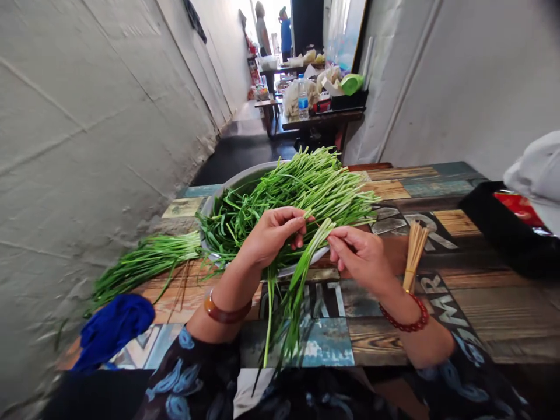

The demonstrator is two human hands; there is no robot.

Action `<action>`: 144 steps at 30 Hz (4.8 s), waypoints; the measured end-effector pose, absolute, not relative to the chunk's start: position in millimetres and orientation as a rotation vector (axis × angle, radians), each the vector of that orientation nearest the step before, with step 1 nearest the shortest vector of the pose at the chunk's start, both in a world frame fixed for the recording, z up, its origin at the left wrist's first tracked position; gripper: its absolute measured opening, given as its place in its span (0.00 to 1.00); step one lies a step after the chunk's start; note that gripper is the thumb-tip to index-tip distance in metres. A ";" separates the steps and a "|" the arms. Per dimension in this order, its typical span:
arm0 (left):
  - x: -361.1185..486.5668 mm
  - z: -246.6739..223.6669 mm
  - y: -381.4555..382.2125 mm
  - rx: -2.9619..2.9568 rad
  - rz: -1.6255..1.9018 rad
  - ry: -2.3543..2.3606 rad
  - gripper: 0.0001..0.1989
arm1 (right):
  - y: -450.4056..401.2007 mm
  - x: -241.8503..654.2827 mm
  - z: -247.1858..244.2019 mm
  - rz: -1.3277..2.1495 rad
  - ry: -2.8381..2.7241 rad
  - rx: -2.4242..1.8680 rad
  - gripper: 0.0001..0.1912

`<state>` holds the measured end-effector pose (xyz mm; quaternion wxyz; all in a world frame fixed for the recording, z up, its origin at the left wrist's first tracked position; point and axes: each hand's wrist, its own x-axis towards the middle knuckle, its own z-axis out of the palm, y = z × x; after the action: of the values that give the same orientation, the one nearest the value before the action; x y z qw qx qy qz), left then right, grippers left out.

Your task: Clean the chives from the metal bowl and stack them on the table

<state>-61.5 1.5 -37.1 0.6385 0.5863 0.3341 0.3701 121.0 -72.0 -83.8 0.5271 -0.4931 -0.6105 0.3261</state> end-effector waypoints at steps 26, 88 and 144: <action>-51.9 -37.1 -29.2 1.372 0.971 0.970 0.09 | -86.4 118.8 -94.7 0.722 -1.519 -1.105 0.11; -51.1 -35.3 -40.1 1.455 0.891 0.918 0.14 | -86.7 112.9 -99.4 0.827 -1.409 -0.979 0.09; -53.8 -37.7 -41.3 1.376 1.046 1.057 0.11 | -85.5 113.6 -99.5 0.821 -1.451 -1.021 0.10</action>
<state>-53.8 -41.3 -37.7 0.5295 0.5762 0.4425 0.4379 113.6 -85.5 -99.5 0.5593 -0.4330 -0.6153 0.3481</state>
